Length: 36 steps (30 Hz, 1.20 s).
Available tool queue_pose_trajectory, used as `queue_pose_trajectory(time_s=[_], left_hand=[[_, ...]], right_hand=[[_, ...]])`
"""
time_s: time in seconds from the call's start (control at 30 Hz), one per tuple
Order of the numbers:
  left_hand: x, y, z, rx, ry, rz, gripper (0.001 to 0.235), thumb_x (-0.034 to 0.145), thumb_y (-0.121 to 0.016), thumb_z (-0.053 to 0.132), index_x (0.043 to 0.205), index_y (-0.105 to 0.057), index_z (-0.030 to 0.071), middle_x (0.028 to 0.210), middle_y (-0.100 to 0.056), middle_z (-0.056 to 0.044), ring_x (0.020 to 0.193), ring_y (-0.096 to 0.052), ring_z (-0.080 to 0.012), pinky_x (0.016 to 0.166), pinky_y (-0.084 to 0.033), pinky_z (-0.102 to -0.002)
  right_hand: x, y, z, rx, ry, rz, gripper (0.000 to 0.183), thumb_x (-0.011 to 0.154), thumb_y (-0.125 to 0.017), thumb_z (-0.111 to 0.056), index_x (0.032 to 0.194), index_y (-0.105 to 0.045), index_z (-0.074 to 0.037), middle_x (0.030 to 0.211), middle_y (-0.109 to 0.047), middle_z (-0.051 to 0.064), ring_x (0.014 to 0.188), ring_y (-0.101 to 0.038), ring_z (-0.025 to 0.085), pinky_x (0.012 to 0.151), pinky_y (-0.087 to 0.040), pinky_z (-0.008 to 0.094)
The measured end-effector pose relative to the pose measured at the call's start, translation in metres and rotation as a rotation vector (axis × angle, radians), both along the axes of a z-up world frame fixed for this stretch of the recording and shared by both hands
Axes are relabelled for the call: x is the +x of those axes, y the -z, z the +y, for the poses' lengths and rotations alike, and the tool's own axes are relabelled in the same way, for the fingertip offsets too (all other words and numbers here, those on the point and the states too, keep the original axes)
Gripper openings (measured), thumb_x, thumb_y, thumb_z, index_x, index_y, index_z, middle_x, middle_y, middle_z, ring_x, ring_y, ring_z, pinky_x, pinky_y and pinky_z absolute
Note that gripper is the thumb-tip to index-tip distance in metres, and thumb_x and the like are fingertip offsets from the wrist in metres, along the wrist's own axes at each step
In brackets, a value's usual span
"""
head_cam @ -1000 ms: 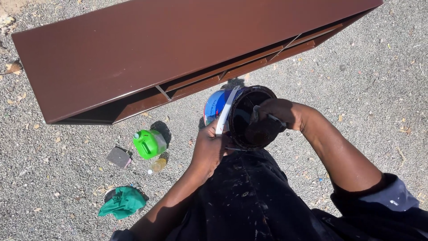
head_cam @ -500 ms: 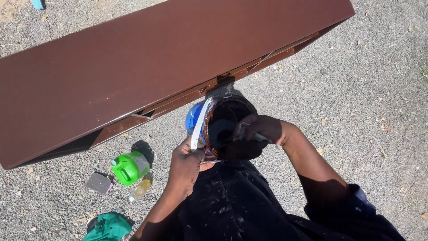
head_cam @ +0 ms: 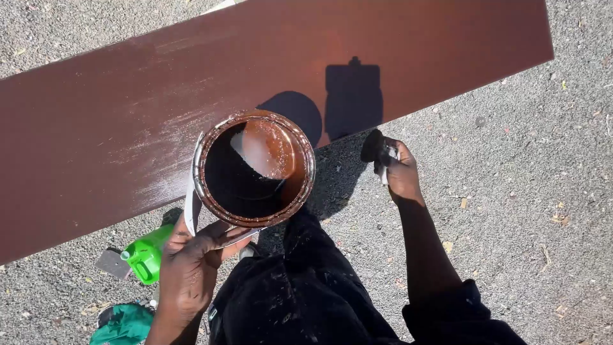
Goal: Applying brown stain to the top surface of a wooden furniture component using a cloth.
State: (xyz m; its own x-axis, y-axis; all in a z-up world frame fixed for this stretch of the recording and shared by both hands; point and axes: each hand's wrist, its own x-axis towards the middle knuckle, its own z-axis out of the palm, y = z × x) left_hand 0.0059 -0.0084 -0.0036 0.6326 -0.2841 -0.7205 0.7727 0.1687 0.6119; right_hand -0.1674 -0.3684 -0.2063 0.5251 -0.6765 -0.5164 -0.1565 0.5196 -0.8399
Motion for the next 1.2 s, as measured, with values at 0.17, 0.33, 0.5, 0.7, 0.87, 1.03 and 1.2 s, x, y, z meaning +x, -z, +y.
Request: queue_pose_trajectory(time_s=[0.17,0.33,0.5,0.7,0.87,1.03,1.2], left_hand=[[0.028,-0.009,-0.044,0.03,-0.039,-0.071,0.097,0.066,-0.036,-0.019,0.159,-0.043,0.008,0.121,-0.065,-0.029,0.105,-0.067,-0.0534,0.095,-0.055,-0.066],[0.044,0.011,-0.046,0.069,-0.063,-0.113,0.099,0.069,-0.04,-0.02,0.163,-0.038,0.011,0.118,-0.067,-0.023,0.1,-0.069,-0.0479,0.088,-0.059,-0.064],[0.056,0.035,-0.031,-0.061,-0.083,-0.182,0.09,0.069,-0.042,-0.018,0.155,-0.047,0.007,0.093,-0.075,-0.021,0.096,-0.075,-0.0348,0.094,-0.06,-0.065],[0.086,0.024,-0.035,0.026,0.088,-0.106,0.102,0.067,-0.04,-0.013,0.165,-0.033,0.014,0.115,-0.068,-0.027,0.104,-0.069,-0.0515,0.097,-0.053,-0.072],[0.113,0.026,-0.028,0.09,0.101,0.007,0.093,0.071,-0.036,-0.021,0.159,-0.036,0.009,0.117,-0.061,-0.038,0.107,-0.063,-0.0557,0.102,-0.046,-0.079],[0.123,0.046,-0.043,-0.217,0.214,-0.125,0.092,0.072,-0.051,-0.018,0.159,-0.037,0.009,0.101,-0.076,-0.025,0.1,-0.074,-0.0465,0.091,-0.056,-0.074],[0.136,0.037,-0.098,0.028,0.267,-0.078,0.098,0.067,-0.04,-0.012,0.162,-0.041,0.01,0.11,-0.069,-0.031,0.102,-0.07,-0.0561,0.09,-0.055,-0.074]], right_hand=[[0.07,-0.005,0.003,-0.489,-0.251,0.477,0.044,0.088,-0.055,-0.043,0.12,-0.065,-0.014,0.094,-0.07,0.006,0.076,-0.061,0.018,0.06,-0.046,0.032],[0.083,0.059,0.006,-0.725,-0.234,0.503,0.05,0.071,-0.07,-0.013,0.12,-0.07,-0.013,0.119,-0.071,0.011,0.106,-0.065,0.028,0.088,-0.05,0.039],[0.092,0.084,-0.005,-1.04,-0.338,0.547,0.051,0.075,-0.069,-0.007,0.126,-0.064,-0.011,0.117,-0.065,0.018,0.106,-0.061,0.042,0.083,-0.05,0.05],[0.103,0.073,0.066,-1.198,-0.554,0.446,0.058,0.072,-0.063,0.005,0.128,-0.059,-0.01,0.126,-0.064,0.019,0.106,-0.064,0.045,0.076,-0.057,0.054],[0.115,0.056,0.036,-1.126,-0.137,0.604,0.042,0.103,-0.033,-0.035,0.111,-0.063,-0.006,0.099,-0.068,0.018,0.087,-0.064,0.037,0.07,-0.051,0.049],[0.129,0.063,0.131,-0.997,-0.418,0.516,0.051,0.08,-0.062,0.002,0.13,-0.059,-0.008,0.122,-0.067,0.022,0.091,-0.069,0.05,0.064,-0.057,0.059],[0.09,0.084,0.027,-1.069,-0.227,0.69,0.052,0.077,-0.065,-0.001,0.126,-0.066,-0.016,0.121,-0.066,0.011,0.103,-0.063,0.037,0.074,-0.052,0.048]])
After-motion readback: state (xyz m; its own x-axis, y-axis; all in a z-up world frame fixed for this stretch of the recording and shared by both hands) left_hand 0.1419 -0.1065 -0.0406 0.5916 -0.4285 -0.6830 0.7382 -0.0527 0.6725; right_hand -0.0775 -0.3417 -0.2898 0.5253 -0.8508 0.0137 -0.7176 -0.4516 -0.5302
